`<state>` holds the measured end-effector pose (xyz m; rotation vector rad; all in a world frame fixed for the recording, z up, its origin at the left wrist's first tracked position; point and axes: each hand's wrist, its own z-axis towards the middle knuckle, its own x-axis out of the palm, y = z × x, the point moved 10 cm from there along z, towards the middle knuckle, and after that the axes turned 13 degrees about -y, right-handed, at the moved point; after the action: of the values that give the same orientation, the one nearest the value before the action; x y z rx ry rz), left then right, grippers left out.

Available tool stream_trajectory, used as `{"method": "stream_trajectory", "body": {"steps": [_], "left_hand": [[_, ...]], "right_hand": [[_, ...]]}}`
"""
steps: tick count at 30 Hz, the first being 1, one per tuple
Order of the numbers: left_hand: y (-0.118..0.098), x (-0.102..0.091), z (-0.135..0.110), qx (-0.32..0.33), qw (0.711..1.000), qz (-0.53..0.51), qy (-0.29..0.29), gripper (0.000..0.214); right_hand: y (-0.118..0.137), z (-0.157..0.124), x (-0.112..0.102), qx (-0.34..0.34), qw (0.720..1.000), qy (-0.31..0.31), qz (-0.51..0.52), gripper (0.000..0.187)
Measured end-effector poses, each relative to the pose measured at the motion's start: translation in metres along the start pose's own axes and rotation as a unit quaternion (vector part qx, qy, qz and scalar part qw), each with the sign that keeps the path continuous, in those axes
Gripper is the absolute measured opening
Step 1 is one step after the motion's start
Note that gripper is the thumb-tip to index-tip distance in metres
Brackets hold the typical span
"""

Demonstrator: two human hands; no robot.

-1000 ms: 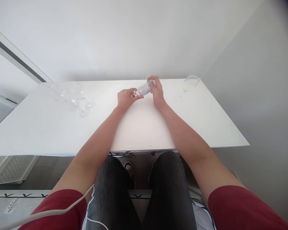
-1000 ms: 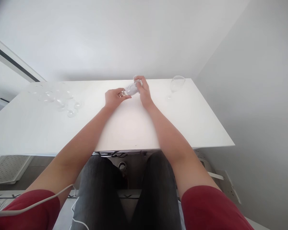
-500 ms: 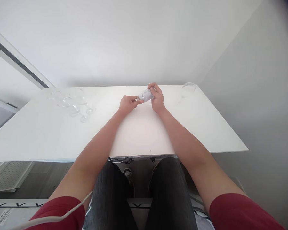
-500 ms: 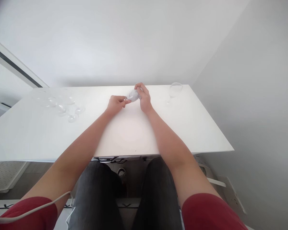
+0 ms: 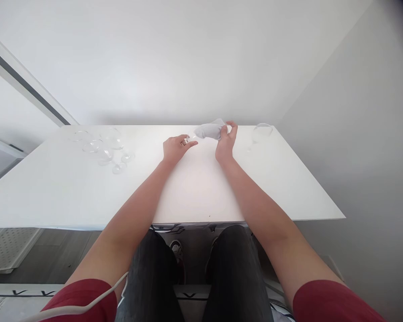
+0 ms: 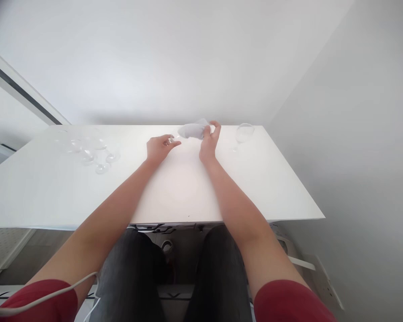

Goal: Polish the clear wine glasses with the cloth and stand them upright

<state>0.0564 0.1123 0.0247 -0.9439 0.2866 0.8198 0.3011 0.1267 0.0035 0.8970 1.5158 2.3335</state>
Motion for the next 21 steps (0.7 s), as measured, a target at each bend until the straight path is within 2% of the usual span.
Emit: {"method": "stream_trajectory", "body": {"steps": [3, 6, 9, 12, 14, 21], "left_hand": [[0.012, -0.012, 0.003, -0.054, 0.997, -0.008, -0.048, 0.041], [0.017, -0.014, 0.002, -0.091, 0.989, -0.097, -0.068, 0.056], [0.000, 0.003, -0.005, -0.078, 0.967, -0.240, 0.021, 0.066], [-0.021, 0.019, -0.016, -0.065, 0.934, -0.329, 0.126, 0.067], [-0.025, 0.020, -0.018, -0.073, 0.919, -0.358, 0.145, 0.067], [-0.006, 0.018, -0.009, -0.129, 0.912, -0.378, 0.094, 0.069]], "right_hand": [[-0.018, 0.017, -0.017, 0.013, 0.998, -0.066, 0.017, 0.055], [-0.021, 0.017, -0.012, 0.033, 0.997, -0.051, 0.043, 0.049], [-0.009, -0.008, 0.018, 0.092, 0.988, 0.049, 0.116, 0.040], [0.011, -0.043, 0.050, 0.137, 0.960, 0.175, 0.170, 0.027], [0.016, -0.054, 0.057, 0.154, 0.950, 0.204, 0.177, 0.025], [0.008, -0.038, 0.041, 0.108, 0.979, 0.134, 0.107, 0.062]]}}
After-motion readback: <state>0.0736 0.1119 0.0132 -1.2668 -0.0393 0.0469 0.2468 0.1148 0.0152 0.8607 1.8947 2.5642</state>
